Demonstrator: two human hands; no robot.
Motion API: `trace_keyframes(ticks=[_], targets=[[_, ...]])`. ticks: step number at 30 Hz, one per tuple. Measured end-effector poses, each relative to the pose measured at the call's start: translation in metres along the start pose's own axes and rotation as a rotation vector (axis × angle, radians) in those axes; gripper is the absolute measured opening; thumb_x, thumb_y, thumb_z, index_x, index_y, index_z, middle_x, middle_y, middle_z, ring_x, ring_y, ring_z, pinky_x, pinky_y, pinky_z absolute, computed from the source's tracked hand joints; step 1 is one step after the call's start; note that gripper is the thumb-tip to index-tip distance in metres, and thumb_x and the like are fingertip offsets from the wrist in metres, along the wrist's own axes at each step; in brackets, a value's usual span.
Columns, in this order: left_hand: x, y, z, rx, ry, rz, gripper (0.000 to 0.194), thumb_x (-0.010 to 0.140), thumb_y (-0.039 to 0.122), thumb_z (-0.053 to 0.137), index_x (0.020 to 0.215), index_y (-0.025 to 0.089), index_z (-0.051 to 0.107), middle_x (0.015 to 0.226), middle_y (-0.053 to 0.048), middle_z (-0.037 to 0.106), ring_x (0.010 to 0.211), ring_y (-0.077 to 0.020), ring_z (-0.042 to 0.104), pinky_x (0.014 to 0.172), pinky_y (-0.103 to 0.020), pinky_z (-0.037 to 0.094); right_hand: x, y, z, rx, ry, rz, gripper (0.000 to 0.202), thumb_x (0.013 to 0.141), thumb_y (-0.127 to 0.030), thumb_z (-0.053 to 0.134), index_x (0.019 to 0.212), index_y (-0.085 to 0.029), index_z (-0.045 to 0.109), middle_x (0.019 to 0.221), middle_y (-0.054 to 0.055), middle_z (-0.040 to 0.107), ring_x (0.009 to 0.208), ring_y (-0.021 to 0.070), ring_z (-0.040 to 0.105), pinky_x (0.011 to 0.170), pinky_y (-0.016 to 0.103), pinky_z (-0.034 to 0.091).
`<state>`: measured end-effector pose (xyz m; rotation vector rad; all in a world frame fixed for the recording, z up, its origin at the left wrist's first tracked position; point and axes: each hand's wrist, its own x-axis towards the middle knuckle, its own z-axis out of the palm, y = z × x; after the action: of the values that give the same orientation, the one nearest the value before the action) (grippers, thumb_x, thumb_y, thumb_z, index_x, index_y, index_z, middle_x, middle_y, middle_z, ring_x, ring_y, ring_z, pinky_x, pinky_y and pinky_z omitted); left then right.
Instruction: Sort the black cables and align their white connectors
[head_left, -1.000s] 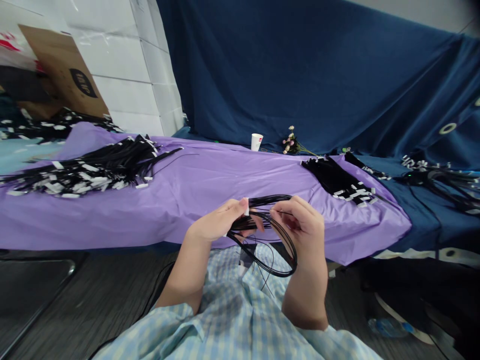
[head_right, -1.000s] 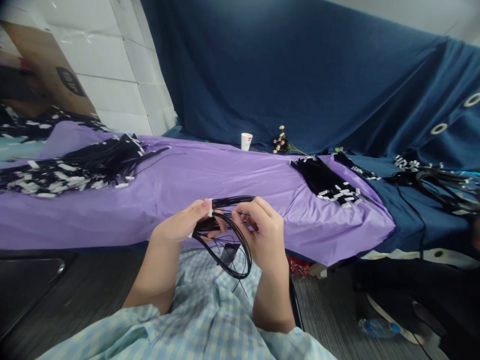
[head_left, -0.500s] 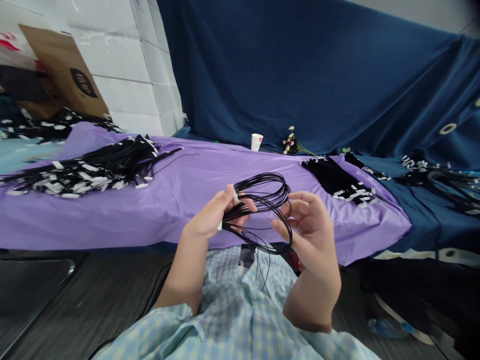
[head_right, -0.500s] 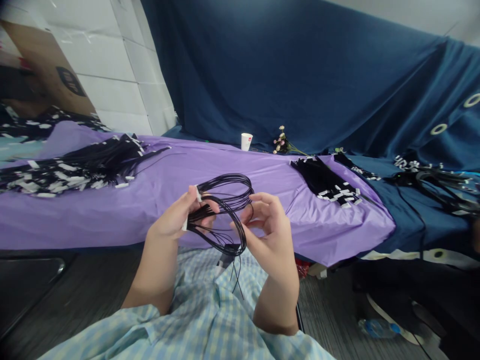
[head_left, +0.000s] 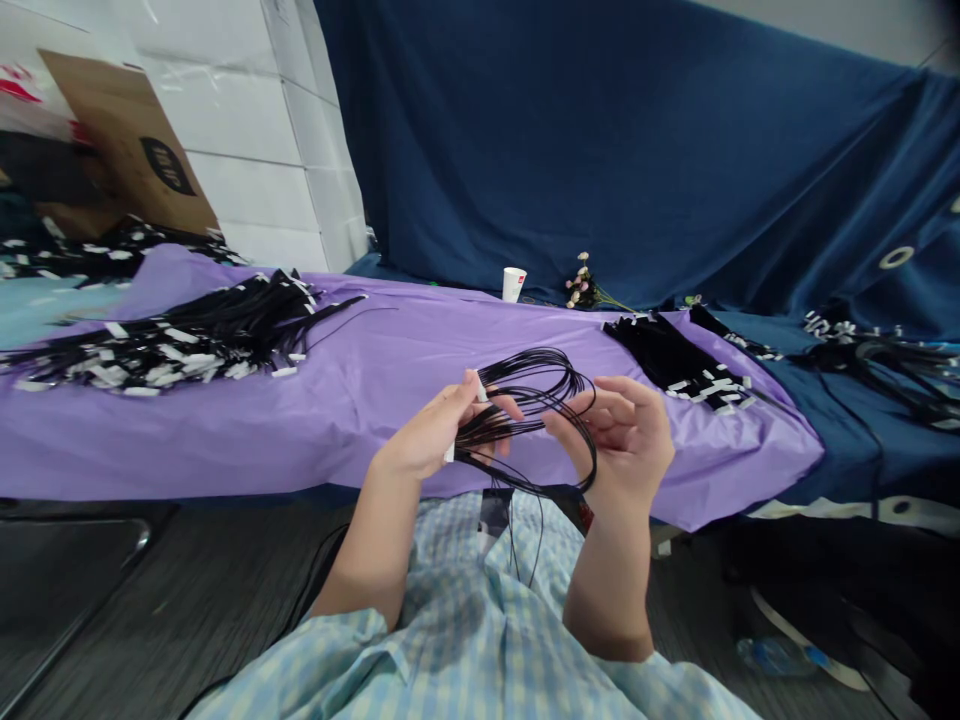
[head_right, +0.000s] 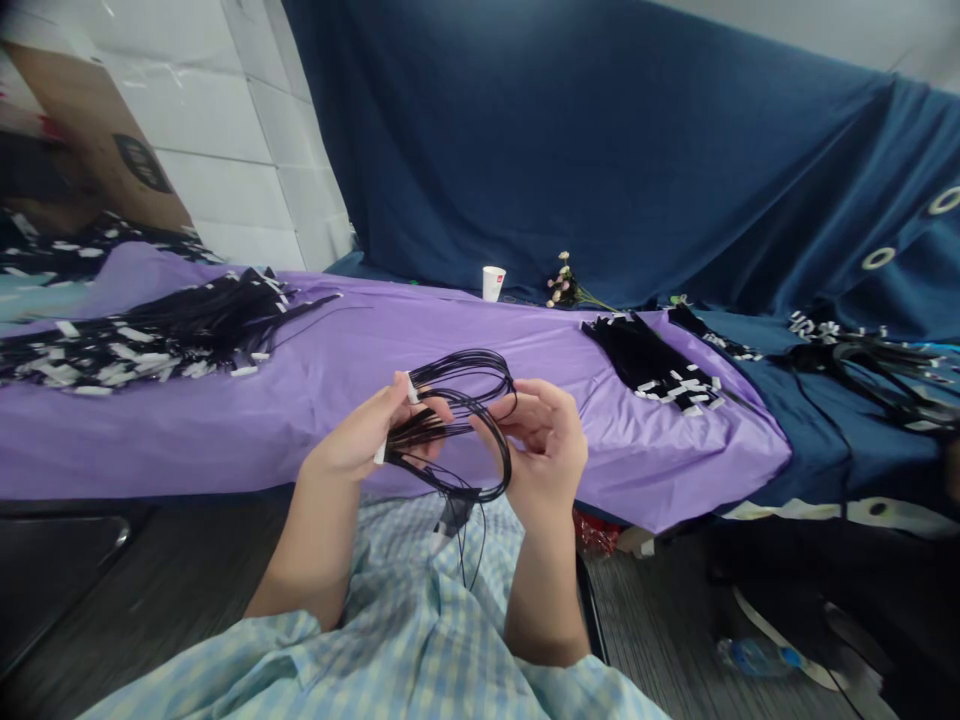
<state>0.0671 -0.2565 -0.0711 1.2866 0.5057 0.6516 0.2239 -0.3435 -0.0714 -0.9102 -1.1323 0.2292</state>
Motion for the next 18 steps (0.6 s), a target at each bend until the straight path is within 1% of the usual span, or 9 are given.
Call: trace_keyframes(ticks=[3, 6, 8, 11, 12, 13, 14, 16, 18], targets=[[-0.001, 0.001, 0.002, 0.012, 0.02, 0.001, 0.074, 0.076, 0.082, 0.042, 0.083, 0.012, 0.064, 0.054, -0.004, 0.058, 0.044, -0.0121, 0.053, 0.044, -0.022, 0.042, 0.002, 0.004, -0.001, 0.078, 0.024, -0.006, 0.044, 0.065, -0.013, 0.082, 0.095, -0.023, 0.052, 0.083, -0.003, 0.059, 0.064, 0.0091, 0.064, 0.06, 0.021, 0.055], [-0.002, 0.002, 0.002, -0.053, 0.021, 0.034, 0.07, 0.075, 0.081, 0.045, 0.081, 0.013, 0.06, 0.052, 0.0, 0.052, 0.042, -0.0086, 0.046, 0.044, -0.02, 0.038, 0.006, 0.007, -0.01, 0.152, 0.025, 0.005, 0.044, 0.064, -0.011, 0.083, 0.082, -0.021, 0.045, 0.088, -0.005, 0.049, 0.06, 0.0041, 0.056, 0.058, 0.019, 0.051], [-0.002, 0.003, 0.001, -0.108, 0.007, 0.059, 0.068, 0.075, 0.081, 0.046, 0.081, 0.014, 0.057, 0.053, 0.002, 0.049, 0.043, -0.008, 0.045, 0.045, -0.019, 0.037, 0.008, 0.009, -0.019, 0.093, -0.135, 0.109, 0.035, 0.071, -0.016, 0.079, 0.082, -0.021, 0.046, 0.09, -0.003, 0.049, 0.068, 0.006, 0.057, 0.06, 0.019, 0.05], [-0.003, 0.005, 0.0, -0.156, -0.002, 0.084, 0.066, 0.074, 0.081, 0.046, 0.082, 0.016, 0.054, 0.053, 0.004, 0.046, 0.043, -0.0082, 0.045, 0.046, -0.02, 0.037, 0.009, 0.011, -0.03, -0.094, -0.627, 0.273, 0.017, 0.082, -0.025, 0.07, 0.09, -0.019, 0.056, 0.093, 0.002, 0.059, 0.084, 0.0131, 0.06, 0.072, 0.024, 0.052], [-0.003, 0.006, 0.0, -0.165, -0.008, 0.088, 0.066, 0.074, 0.081, 0.047, 0.082, 0.016, 0.053, 0.053, 0.004, 0.045, 0.043, -0.0082, 0.045, 0.046, -0.02, 0.037, 0.009, 0.012, -0.032, -0.151, -0.754, 0.29, 0.016, 0.083, -0.026, 0.068, 0.091, -0.018, 0.057, 0.09, 0.002, 0.061, 0.085, 0.0144, 0.06, 0.073, 0.026, 0.051], [-0.004, 0.006, 0.0, -0.17, -0.012, 0.091, 0.066, 0.073, 0.081, 0.047, 0.082, 0.016, 0.053, 0.053, 0.005, 0.044, 0.043, -0.0081, 0.045, 0.046, -0.02, 0.037, 0.008, 0.012, -0.032, -0.195, -0.833, 0.291, 0.015, 0.083, -0.026, 0.068, 0.091, -0.018, 0.058, 0.086, 0.002, 0.062, 0.082, 0.0147, 0.059, 0.072, 0.027, 0.05], [-0.004, 0.007, 0.0, -0.174, -0.012, 0.093, 0.066, 0.073, 0.081, 0.047, 0.082, 0.017, 0.052, 0.053, 0.005, 0.044, 0.043, -0.008, 0.044, 0.047, -0.02, 0.037, 0.008, 0.013, -0.032, -0.221, -0.869, 0.284, 0.015, 0.082, -0.026, 0.068, 0.089, -0.017, 0.058, 0.081, 0.001, 0.061, 0.077, 0.0143, 0.059, 0.07, 0.027, 0.05], [-0.005, 0.007, -0.001, -0.175, 0.001, 0.092, 0.066, 0.073, 0.082, 0.046, 0.082, 0.017, 0.052, 0.053, 0.005, 0.044, 0.044, -0.008, 0.044, 0.047, -0.02, 0.038, 0.007, 0.013, -0.031, -0.218, -0.864, 0.263, 0.016, 0.081, -0.026, 0.069, 0.089, -0.017, 0.058, 0.077, 0.001, 0.06, 0.071, 0.0134, 0.057, 0.067, 0.027, 0.049], [-0.005, 0.008, -0.001, -0.175, 0.02, 0.096, 0.065, 0.073, 0.081, 0.046, 0.082, 0.017, 0.053, 0.054, 0.005, 0.044, 0.045, -0.0081, 0.044, 0.047, -0.02, 0.038, 0.006, 0.016, -0.032, -0.113, -0.836, 0.277, 0.019, 0.081, -0.027, 0.07, 0.093, -0.018, 0.06, 0.078, 0.001, 0.061, 0.068, 0.0126, 0.057, 0.065, 0.026, 0.049]])
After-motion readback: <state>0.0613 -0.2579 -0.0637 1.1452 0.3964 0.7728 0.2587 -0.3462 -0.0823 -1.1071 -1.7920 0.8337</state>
